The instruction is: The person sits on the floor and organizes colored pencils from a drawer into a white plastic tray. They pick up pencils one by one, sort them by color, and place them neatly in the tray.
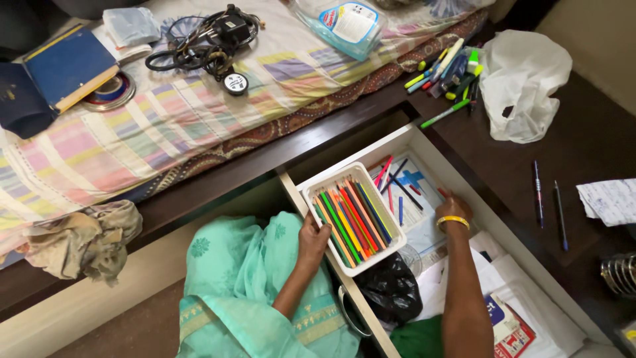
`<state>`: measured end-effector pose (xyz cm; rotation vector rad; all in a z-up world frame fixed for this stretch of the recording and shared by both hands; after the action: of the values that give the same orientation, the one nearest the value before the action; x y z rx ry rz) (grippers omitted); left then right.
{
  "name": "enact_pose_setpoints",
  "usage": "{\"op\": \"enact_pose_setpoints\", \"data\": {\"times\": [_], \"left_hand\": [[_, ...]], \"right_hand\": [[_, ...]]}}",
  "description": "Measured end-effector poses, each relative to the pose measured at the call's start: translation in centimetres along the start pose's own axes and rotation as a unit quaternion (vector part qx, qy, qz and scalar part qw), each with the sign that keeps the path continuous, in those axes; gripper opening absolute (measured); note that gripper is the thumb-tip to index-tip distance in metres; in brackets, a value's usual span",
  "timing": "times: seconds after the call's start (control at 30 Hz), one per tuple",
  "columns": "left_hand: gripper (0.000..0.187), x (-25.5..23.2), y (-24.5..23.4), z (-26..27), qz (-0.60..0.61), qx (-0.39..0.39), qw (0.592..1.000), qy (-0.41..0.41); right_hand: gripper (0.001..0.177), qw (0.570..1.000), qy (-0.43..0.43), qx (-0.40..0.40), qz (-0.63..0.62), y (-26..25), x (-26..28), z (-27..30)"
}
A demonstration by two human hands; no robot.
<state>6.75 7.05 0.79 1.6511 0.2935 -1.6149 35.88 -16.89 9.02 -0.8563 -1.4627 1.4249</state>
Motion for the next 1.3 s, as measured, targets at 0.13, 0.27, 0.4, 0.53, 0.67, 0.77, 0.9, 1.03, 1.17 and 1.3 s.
{"op": "enact_pose_setpoints", "data": {"times": [0.13, 0.27, 0.4, 0.53, 0.67, 0.77, 0.9, 1.03, 1.17, 1.3], "left_hand": [[0.054, 0.6, -0.3, -0.2, -0.020, -0.014, 0.999, -0.027], [0.051, 1.0, -0.2, -0.4, 0.001, 0.000, 1.000, -0.021], [0.050, 0.7, 0.1, -0.2, 0.044, 0.022, 0.999, 0.002], [0.051, 0.6, -0.1, -0.3, 0.013, 0.003, 1.000, -0.006], [0.054, 0.6, -0.2, -0.2, -0.009, -0.003, 1.000, -0.017], [0.053, 0.5, -0.1, -0.4, -0.003, 0.004, 1.000, -0.006], [0.051, 1.1, -0.4, -0.5, -0.006, -0.005, 1.000, 0.000], [0.053, 0.9, -0.3, -0.4, -0.001, 0.008, 1.000, 0.013], [0.056, 0.8, -0.1, -0.2, 0.026, 0.018, 0.999, 0.016], [0.057, 0.5, 0.0, -0.3, 0.062, 0.036, 0.997, 0.034]], "right_hand": [[0.032, 0.997, -0.010, 0.041, 0.069, 1.3, 0.1, -0.1], [0.028, 0.995, -0.056, -0.013, 0.076, 1.3, 0.6, -0.2], [0.026, 0.995, -0.068, -0.071, 0.019, 1.1, 0.4, 0.6], [0.021, 0.989, -0.028, -0.108, -0.098, 1.2, -0.1, 1.8], [0.020, 0.944, -0.115, -0.203, -0.235, -1.9, 2.7, 5.7], [0.019, 0.918, -0.203, -0.249, -0.231, -4.5, 6.5, 8.4], [0.015, 0.901, -0.313, -0.250, -0.163, -4.9, 12.5, 10.9], [0.015, 0.921, -0.324, -0.185, -0.116, -2.5, 15.7, 10.5], [0.018, 0.934, -0.321, -0.130, -0.085, -0.7, 16.6, 10.1], [0.020, 0.935, -0.295, -0.160, -0.114, -1.6, 15.6, 10.0]]}}
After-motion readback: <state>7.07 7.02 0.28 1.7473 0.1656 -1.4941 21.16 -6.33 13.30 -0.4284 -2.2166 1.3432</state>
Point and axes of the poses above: each hand's wrist, its own z-axis away from the middle knuckle, its own y-axis out of the palm, x = y × z, the point moved 10 cm from there along -z, towards the middle knuckle, and after that the axes turned 8 degrees about -y, right-handed, at the moved point
